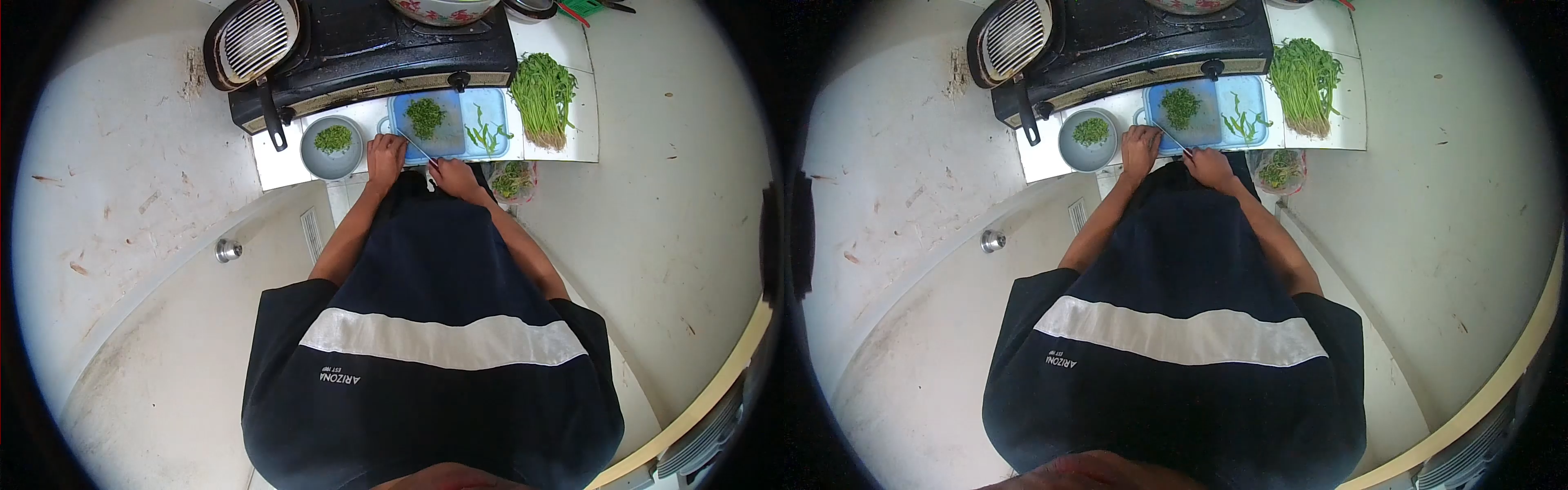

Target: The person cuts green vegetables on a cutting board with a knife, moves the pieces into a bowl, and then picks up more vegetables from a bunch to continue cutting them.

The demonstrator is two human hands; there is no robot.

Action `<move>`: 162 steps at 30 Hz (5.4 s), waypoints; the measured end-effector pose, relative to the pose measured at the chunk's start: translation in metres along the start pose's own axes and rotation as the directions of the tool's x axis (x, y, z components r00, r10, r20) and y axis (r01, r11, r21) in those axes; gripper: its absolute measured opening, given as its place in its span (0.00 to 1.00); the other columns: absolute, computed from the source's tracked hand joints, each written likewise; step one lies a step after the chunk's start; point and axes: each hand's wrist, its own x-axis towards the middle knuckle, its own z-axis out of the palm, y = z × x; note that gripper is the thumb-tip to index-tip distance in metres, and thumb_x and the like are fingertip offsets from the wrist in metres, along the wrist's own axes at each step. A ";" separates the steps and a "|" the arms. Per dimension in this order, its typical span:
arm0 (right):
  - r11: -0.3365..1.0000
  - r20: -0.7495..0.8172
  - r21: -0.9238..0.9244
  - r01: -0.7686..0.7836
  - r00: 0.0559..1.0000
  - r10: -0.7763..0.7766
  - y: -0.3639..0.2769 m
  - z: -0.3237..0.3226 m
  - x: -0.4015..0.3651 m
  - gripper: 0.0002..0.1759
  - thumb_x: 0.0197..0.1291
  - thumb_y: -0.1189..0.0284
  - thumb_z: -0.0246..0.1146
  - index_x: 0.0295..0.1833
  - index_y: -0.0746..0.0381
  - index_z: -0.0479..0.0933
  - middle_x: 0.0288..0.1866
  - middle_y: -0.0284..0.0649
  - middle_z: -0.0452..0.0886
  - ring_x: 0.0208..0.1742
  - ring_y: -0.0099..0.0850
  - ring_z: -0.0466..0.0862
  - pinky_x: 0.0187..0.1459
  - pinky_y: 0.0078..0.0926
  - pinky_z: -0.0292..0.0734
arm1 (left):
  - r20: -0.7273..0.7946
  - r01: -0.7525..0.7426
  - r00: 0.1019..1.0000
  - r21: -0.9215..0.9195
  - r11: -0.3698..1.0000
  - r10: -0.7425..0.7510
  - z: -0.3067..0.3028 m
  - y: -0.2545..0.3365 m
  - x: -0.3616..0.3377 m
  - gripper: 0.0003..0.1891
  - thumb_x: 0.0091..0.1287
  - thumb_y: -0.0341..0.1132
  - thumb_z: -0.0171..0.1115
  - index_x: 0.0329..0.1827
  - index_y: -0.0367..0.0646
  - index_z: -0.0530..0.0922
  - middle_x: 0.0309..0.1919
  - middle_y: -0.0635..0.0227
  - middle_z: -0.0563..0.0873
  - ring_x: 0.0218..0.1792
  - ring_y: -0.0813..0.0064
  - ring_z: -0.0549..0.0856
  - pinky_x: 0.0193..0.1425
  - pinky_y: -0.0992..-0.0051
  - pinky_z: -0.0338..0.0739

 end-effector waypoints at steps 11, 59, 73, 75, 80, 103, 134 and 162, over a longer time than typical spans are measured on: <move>0.995 -0.043 -0.053 -0.085 0.996 0.083 0.001 -0.006 -0.003 0.25 0.75 0.53 0.58 0.39 0.67 0.82 0.28 0.59 0.85 0.33 0.59 0.88 0.39 0.57 0.84 | 0.001 0.006 1.000 -0.051 0.999 -0.006 -0.006 0.001 -0.007 0.06 0.65 0.30 0.70 0.43 0.45 0.89 0.41 0.67 0.88 0.47 0.59 0.84 0.51 0.58 0.75; 0.997 0.020 -0.079 -0.014 1.000 0.015 -0.010 -0.018 -0.004 0.24 0.74 0.55 0.59 0.39 0.68 0.84 0.30 0.58 0.86 0.33 0.58 0.88 0.39 0.56 0.85 | 0.016 -0.019 1.000 -0.053 0.998 0.020 -0.001 -0.008 -0.004 0.06 0.66 0.28 0.70 0.44 0.46 0.89 0.43 0.69 0.89 0.45 0.61 0.86 0.53 0.59 0.75; 0.993 0.005 -0.040 -0.108 0.994 0.109 0.002 -0.019 -0.010 0.27 0.75 0.53 0.57 0.42 0.68 0.83 0.30 0.59 0.86 0.35 0.60 0.88 0.41 0.59 0.83 | 0.011 0.078 0.997 -0.199 0.977 -0.077 -0.001 -0.006 -0.005 0.08 0.66 0.25 0.69 0.45 0.44 0.89 0.42 0.63 0.89 0.46 0.57 0.85 0.54 0.58 0.79; 0.994 0.015 -0.024 -0.105 0.994 0.106 0.000 -0.019 -0.008 0.27 0.75 0.53 0.57 0.41 0.68 0.83 0.30 0.59 0.86 0.35 0.61 0.88 0.42 0.59 0.83 | -0.041 0.097 0.993 -0.208 0.973 -0.108 -0.001 -0.005 -0.001 0.07 0.66 0.26 0.69 0.46 0.41 0.88 0.41 0.63 0.90 0.46 0.58 0.86 0.53 0.60 0.80; 0.998 0.070 -0.019 -0.051 0.996 0.052 -0.005 -0.024 -0.008 0.26 0.75 0.53 0.57 0.41 0.68 0.84 0.30 0.60 0.85 0.34 0.61 0.87 0.42 0.59 0.83 | 0.053 0.290 0.957 -0.281 0.915 -0.287 -0.003 0.001 0.003 0.12 0.64 0.27 0.71 0.50 0.40 0.84 0.38 0.64 0.91 0.44 0.59 0.87 0.53 0.61 0.81; 0.996 0.017 -0.070 -0.049 0.999 0.050 -0.004 -0.019 -0.009 0.24 0.75 0.54 0.58 0.43 0.67 0.82 0.28 0.59 0.85 0.34 0.61 0.87 0.41 0.59 0.82 | 0.105 0.501 0.854 -0.431 0.750 -0.510 0.006 -0.001 0.006 0.14 0.60 0.28 0.76 0.45 0.37 0.79 0.32 0.61 0.90 0.34 0.67 0.88 0.43 0.67 0.84; 0.993 0.031 -0.108 -0.038 0.999 0.041 -0.018 -0.012 0.001 0.23 0.73 0.55 0.60 0.40 0.67 0.84 0.30 0.57 0.86 0.35 0.57 0.89 0.41 0.55 0.85 | 0.164 0.640 0.756 -0.389 0.663 -0.634 0.007 -0.006 -0.004 0.18 0.60 0.39 0.82 0.42 0.37 0.82 0.27 0.62 0.88 0.29 0.69 0.88 0.39 0.68 0.83; 0.989 -0.022 -0.085 -0.121 0.993 0.120 -0.003 -0.019 -0.011 0.23 0.73 0.54 0.60 0.43 0.66 0.83 0.31 0.58 0.86 0.35 0.58 0.88 0.42 0.56 0.84 | 0.242 0.673 0.725 -0.447 0.589 -0.645 0.009 -0.014 -0.003 0.19 0.59 0.41 0.84 0.40 0.37 0.82 0.26 0.64 0.88 0.27 0.73 0.86 0.36 0.69 0.81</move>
